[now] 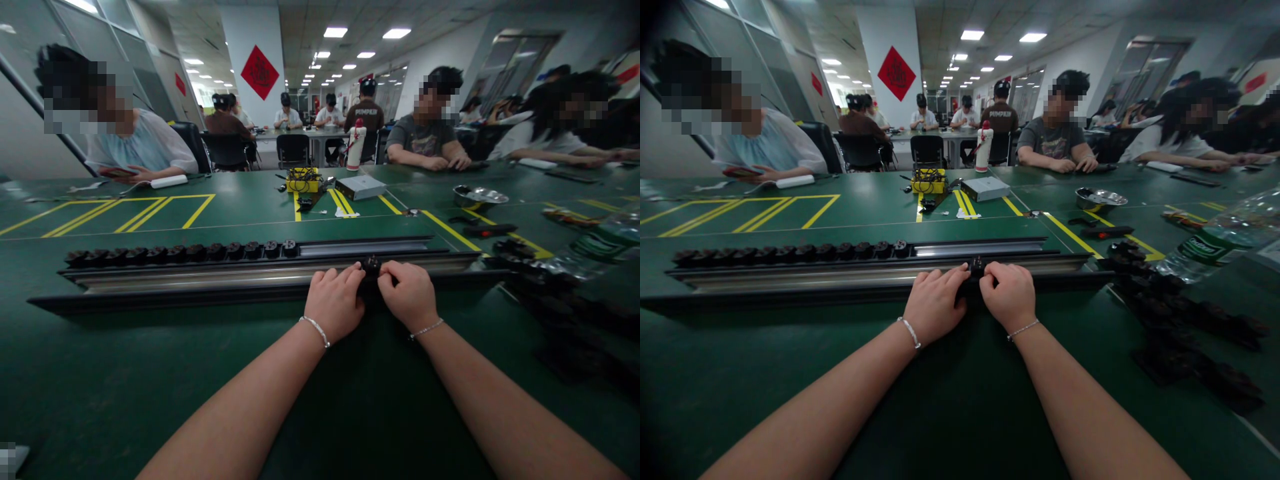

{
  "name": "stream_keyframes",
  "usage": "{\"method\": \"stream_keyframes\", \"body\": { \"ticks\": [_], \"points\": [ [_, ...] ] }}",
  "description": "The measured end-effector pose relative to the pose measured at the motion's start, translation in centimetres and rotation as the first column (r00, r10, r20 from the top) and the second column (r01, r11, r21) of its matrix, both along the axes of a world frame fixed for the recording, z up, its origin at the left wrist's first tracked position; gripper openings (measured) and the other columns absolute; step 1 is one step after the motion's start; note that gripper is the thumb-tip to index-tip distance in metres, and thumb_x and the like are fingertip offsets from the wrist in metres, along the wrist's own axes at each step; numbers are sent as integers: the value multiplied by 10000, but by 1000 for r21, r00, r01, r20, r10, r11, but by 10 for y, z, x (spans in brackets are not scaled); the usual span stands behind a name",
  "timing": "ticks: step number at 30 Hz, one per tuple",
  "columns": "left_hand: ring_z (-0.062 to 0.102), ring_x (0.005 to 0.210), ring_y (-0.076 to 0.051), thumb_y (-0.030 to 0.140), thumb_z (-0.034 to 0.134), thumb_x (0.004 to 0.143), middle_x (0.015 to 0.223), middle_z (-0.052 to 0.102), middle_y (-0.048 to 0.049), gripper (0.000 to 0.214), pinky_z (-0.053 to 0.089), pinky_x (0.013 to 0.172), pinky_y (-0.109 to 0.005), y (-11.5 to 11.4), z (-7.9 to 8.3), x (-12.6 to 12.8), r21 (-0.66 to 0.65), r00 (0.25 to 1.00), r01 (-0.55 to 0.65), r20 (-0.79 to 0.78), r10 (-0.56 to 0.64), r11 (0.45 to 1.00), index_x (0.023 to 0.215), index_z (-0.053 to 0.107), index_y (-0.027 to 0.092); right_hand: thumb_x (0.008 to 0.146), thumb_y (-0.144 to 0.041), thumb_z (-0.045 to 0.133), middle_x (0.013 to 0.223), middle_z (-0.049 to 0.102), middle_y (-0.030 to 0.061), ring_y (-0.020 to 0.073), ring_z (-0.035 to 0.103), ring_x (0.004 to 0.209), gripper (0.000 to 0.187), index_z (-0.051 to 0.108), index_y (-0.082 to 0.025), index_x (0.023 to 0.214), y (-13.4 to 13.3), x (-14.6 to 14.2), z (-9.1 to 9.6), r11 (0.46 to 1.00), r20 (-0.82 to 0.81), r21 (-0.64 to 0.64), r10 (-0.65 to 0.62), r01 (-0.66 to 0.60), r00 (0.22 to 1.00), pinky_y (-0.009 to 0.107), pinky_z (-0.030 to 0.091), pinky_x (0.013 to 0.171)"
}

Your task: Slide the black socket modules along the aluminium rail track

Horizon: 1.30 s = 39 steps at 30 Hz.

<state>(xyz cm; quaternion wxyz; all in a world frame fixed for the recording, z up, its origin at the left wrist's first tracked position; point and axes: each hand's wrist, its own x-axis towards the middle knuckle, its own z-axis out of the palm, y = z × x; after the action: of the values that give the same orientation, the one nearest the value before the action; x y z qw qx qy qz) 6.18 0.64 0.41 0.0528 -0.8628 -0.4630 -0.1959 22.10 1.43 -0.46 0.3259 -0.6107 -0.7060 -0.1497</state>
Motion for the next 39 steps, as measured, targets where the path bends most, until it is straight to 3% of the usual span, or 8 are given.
{"method": "stream_keyframes", "body": {
  "ticks": [8, 13, 39],
  "points": [
    [488, 994, -206, 279, 511, 741, 1333, 435, -9, 475, 356, 855, -392, -2, 0, -1, 16, 1000, 9, -15, -8, 1000, 1204, 410, 251, 716, -188, 410, 585, 566, 4, 153, 486, 600, 181, 547, -205, 599, 2, -1, -3, 999, 1, 22, -35, 35, 999, 271, 320, 639],
    [446, 1098, -198, 260, 486, 755, 1317, 450, -52, 470, 291, 966, -365, -2, -3, 1, 45, 996, 85, -2, -85, 995, 1211, 403, 186, 719, -189, 409, 583, 566, 6, 154, 486, 602, 183, 548, -205, 601, 2, -1, -5, 998, 0, 42, -42, 42, 999, 274, 322, 648],
    [481, 992, -195, 265, 478, 754, 1301, 475, 6, 448, 356, 838, -361, 0, -4, 2, 35, 996, 80, 26, -81, 996, 1191, 403, 208, 707, -176, 425, 548, 538, 8, 149, 457, 596, 178, 544, -196, 575, 3, 1, -5, 994, -2, 68, -85, 85, 996, 284, 317, 683]
  ]
}}
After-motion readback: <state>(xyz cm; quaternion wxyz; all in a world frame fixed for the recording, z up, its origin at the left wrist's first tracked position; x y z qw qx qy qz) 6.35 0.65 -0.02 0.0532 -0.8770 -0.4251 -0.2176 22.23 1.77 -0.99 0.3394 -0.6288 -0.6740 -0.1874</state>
